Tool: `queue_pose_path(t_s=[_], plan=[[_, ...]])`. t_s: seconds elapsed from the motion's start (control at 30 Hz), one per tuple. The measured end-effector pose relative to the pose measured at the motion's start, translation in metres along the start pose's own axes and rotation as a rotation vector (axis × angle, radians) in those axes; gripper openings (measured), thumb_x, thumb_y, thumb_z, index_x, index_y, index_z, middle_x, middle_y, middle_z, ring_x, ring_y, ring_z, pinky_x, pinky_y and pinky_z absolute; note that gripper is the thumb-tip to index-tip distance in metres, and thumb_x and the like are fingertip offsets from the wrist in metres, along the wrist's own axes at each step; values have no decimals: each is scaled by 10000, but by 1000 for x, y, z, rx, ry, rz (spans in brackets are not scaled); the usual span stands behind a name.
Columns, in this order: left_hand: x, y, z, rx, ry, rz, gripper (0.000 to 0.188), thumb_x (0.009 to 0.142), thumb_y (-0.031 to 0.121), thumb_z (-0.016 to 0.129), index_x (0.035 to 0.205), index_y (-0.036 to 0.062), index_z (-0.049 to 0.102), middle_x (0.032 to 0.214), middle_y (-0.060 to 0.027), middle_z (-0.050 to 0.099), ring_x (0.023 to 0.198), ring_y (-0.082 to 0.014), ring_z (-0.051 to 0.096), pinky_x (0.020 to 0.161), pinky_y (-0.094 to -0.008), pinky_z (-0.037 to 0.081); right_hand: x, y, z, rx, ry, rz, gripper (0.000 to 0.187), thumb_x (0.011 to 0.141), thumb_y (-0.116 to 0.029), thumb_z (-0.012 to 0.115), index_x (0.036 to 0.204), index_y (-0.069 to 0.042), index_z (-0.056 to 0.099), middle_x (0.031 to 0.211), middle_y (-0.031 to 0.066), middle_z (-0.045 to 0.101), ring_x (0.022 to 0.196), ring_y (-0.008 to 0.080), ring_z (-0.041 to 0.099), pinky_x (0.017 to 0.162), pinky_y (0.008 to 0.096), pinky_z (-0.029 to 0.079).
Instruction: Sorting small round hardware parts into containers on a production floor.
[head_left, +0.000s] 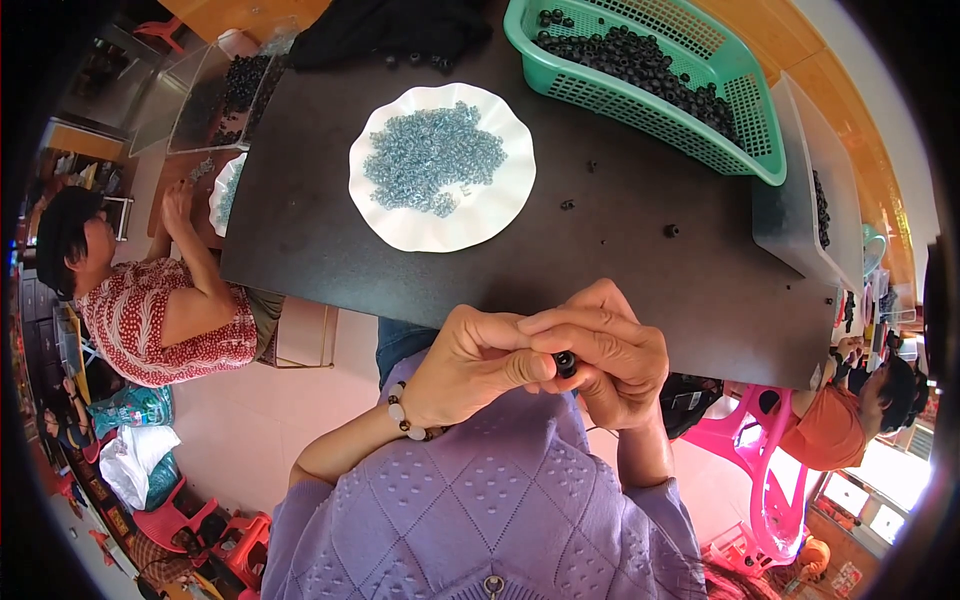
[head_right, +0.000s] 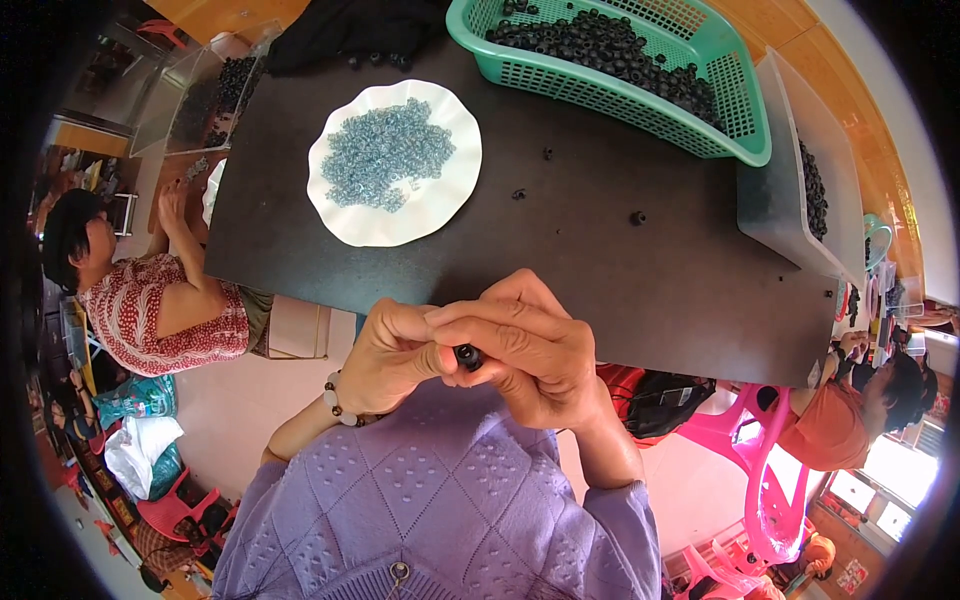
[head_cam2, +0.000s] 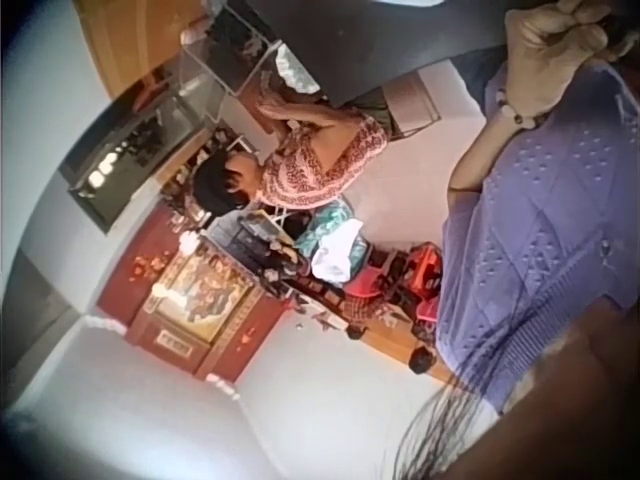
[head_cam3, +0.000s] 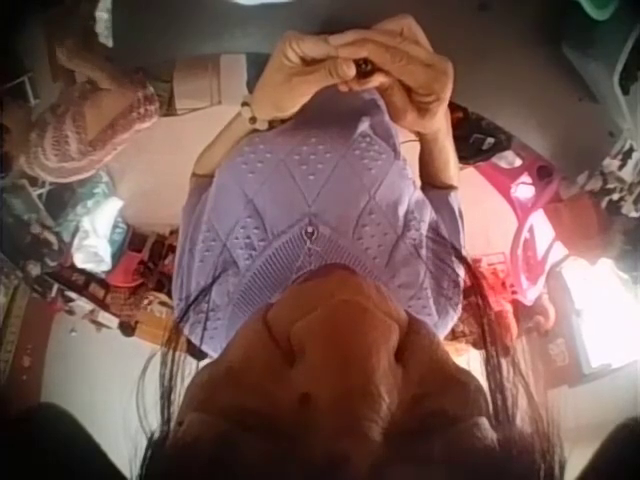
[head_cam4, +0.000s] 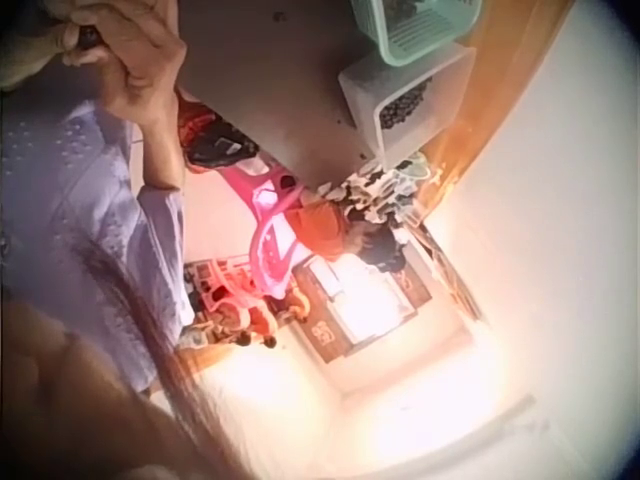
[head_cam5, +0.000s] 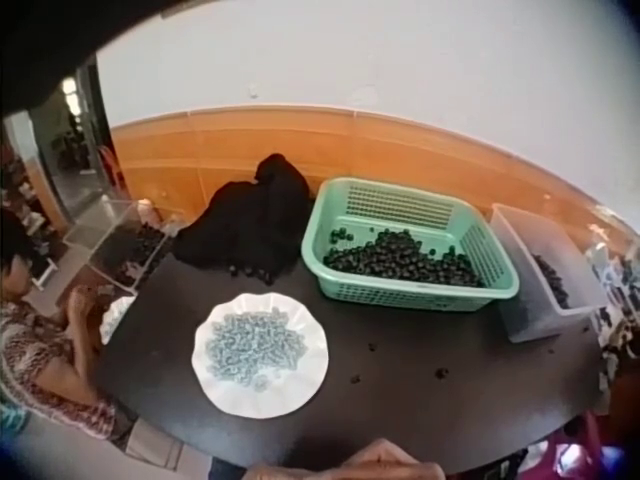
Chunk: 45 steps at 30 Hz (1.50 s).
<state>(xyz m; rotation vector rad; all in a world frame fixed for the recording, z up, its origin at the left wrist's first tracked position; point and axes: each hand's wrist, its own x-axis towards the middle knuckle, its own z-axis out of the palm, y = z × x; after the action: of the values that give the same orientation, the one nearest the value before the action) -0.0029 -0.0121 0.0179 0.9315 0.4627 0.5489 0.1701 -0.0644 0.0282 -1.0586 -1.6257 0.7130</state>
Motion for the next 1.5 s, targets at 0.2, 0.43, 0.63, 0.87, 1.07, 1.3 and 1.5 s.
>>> queue_pose_path(t_s=[0.2,0.43,0.63,0.87,1.07,1.3,1.5], plan=[[0,-1,0,1,4,3,232,840,221,672,848,-9,696,726,-44,618,651,-70,553,579,-198,439,0,0,0,-5,7,6,284,750,-217,677,967,-34,696,993,66,677,778,207,530,695,288,461],[2,0,0,19,-17,-11,213,835,207,678,845,-6,697,754,-52,636,657,-79,569,582,-208,463,-2,0,2,-43,45,-3,241,792,-237,665,915,-32,699,926,64,690,776,199,547,684,286,470],[3,-4,1,31,-5,-10,207,828,203,687,852,-2,698,749,-51,637,658,-85,572,587,-214,467,-4,1,5,-23,98,9,245,814,-263,660,879,-30,697,890,71,694,805,206,564,715,304,487],[9,-9,-1,-82,49,-53,245,848,230,667,880,-11,692,744,-55,647,659,-88,564,599,-218,463,-3,9,0,45,28,68,295,773,-172,672,1028,-24,669,1024,79,672,847,214,563,764,307,466],[12,-17,-3,-66,74,-14,297,865,274,637,985,5,681,717,-45,629,648,-72,521,589,-219,408,0,21,-2,32,23,24,468,783,-330,661,1137,-26,629,1073,94,656,855,219,557,789,312,446],[17,-16,-6,-52,101,-63,294,869,267,638,1002,8,675,829,-40,661,664,-54,532,613,-207,421,-2,31,-5,57,86,103,653,731,-505,672,1109,25,627,1044,93,662,860,196,549,799,326,421],[21,-19,-7,-83,93,-43,281,855,253,655,996,10,674,992,-45,657,715,-65,546,656,-208,452,-4,32,-12,37,90,111,617,719,-485,698,1072,18,647,1023,96,668,863,207,551,794,322,423]])
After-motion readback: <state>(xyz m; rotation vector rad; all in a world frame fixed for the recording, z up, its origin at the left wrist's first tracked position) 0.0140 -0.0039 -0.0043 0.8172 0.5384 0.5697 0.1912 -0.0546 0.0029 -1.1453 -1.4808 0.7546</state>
